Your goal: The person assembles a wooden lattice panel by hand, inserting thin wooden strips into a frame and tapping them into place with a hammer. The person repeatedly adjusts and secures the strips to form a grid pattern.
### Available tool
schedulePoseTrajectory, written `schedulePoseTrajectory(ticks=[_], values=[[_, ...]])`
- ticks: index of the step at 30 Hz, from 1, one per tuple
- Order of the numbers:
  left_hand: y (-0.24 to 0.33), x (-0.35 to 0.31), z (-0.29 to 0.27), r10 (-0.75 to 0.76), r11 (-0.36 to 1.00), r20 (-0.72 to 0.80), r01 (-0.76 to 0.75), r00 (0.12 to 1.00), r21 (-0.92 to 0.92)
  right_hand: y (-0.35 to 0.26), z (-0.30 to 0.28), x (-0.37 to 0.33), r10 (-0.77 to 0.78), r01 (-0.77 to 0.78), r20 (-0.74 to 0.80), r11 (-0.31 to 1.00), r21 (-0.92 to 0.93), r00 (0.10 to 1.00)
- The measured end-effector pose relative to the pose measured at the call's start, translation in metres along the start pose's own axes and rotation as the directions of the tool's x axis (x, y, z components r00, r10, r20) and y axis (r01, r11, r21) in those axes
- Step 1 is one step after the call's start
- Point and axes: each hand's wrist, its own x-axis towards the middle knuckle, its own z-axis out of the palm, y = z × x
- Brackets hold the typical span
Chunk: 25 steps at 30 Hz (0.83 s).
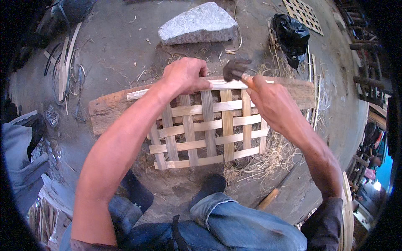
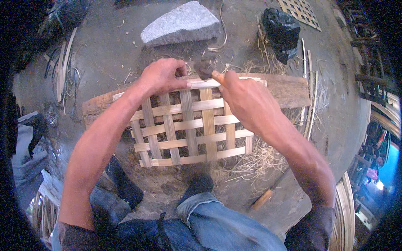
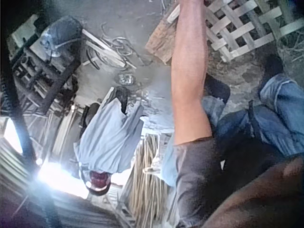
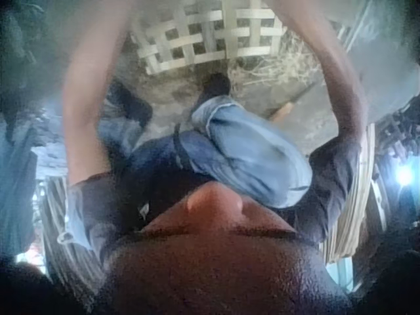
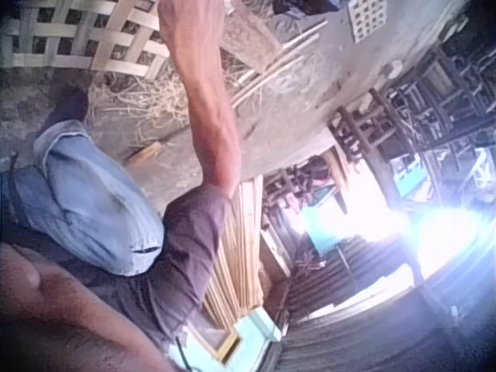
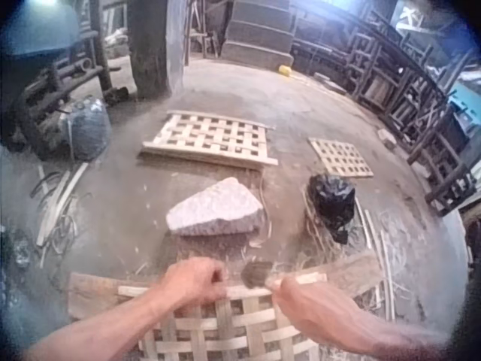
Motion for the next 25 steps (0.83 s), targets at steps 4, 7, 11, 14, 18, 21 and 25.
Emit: schedulePoseTrajectory(ticks=[4,7,11,14,18,21,25], values=[[-0.003,0.0,-0.005,-0.015,1.0,0.018,0.014,1.0,0.014,-0.002,0.018,-0.001,0.059,-0.057,-0.025,0.996,0.07,0.998],[0.001,-0.001,-0.003,-0.014,1.0,0.019,0.014,1.0,0.027,0.002,0.016,-0.004,0.03,-0.025,-0.053,0.997,0.077,0.998],[0.001,-0.001,-0.003,0.006,1.0,0.025,-0.007,1.0,0.025,0.003,0.035,-0.001,0.182,-0.186,0.069,0.98,0.066,0.981],[-0.003,0.002,-0.005,0.013,0.999,0.011,-0.013,1.0,0.036,0.008,0.035,-0.001,0.106,-0.099,-0.042,0.985,0.141,0.993],[-0.003,0.003,0.0,-0.018,0.999,0.033,0.017,0.999,0.031,0.013,0.055,-0.01,0.163,-0.156,-0.031,0.976,0.149,0.986],[0.001,0.003,0.002,0.031,0.998,0.011,-0.032,0.999,0.053,0.023,0.052,-0.011,0.102,-0.059,-0.172,0.97,0.236,0.98],[0.006,0.008,-0.002,-0.058,0.995,0.088,0.05,0.994,0.082,0.03,0.07,-0.002,0.138,-0.14,0.024,0.97,0.2,0.99]])
